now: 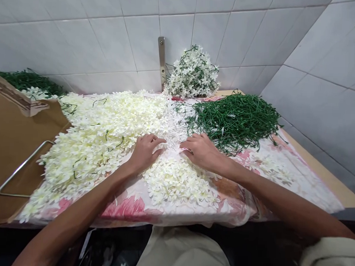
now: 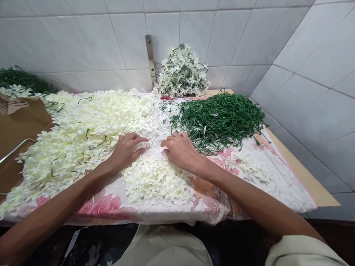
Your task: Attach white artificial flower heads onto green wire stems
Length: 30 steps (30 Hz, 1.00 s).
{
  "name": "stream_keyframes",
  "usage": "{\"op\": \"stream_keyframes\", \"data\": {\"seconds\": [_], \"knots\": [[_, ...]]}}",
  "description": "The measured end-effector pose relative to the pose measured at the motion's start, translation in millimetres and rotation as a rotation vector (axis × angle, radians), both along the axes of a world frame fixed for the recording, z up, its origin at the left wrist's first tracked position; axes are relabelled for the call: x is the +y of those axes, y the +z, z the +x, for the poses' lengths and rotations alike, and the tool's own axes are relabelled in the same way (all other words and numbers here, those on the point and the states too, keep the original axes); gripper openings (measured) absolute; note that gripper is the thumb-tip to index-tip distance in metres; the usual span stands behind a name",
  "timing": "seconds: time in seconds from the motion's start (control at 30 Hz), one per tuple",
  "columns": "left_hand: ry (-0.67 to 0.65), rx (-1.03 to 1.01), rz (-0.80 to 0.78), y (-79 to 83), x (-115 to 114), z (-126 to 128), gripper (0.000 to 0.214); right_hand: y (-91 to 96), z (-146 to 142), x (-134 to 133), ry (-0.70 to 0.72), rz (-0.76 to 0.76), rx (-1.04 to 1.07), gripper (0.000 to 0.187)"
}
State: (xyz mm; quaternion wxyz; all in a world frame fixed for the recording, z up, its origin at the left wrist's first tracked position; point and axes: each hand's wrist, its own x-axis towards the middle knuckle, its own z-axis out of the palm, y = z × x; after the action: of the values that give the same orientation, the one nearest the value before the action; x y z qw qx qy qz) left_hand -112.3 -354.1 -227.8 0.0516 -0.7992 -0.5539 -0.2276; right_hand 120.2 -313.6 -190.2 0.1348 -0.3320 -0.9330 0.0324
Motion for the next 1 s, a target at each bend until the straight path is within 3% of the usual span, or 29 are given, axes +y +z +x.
{"op": "stream_keyframes", "data": {"seconds": [0.13,0.23,0.4,0.57,0.7,0.8,0.9,1.0], "knots": [[-0.088,0.011,0.102,-6.1,7.9,4.0,0.013,-10.0,-24.2,7.2,-0.035,-0.034,-0.072,0.014],[-0.104,-0.111,0.137,-6.3,9.8,4.9,0.010,-15.8,-33.7,10.7,-0.110,-0.048,-0.077,0.019],[-0.063,-0.444,0.170,-2.6,4.7,3.2,0.010,-20.9,-35.5,13.0,-0.128,-0.064,-0.042,0.023],[-0.093,-0.497,0.211,0.3,0.9,-0.4,0.006,-18.8,-29.8,10.5,-0.151,-0.056,0.056,0.016],[-0.201,-0.499,0.183,4.2,-0.7,-1.9,0.005,-9.9,-26.7,6.1,0.072,-0.152,0.154,0.015],[-0.211,-0.498,0.154,5.3,-2.0,-1.5,0.007,-4.1,-27.0,2.4,0.220,-0.276,0.081,0.012],[-0.213,-0.500,0.136,6.0,-3.5,-0.7,0.012,-2.5,-27.4,1.2,0.245,-0.336,0.029,0.014],[-0.219,-0.527,0.118,8.0,-5.9,0.1,0.017,-3.5,-25.7,3.1,0.214,-0.355,0.137,0.013]]}}
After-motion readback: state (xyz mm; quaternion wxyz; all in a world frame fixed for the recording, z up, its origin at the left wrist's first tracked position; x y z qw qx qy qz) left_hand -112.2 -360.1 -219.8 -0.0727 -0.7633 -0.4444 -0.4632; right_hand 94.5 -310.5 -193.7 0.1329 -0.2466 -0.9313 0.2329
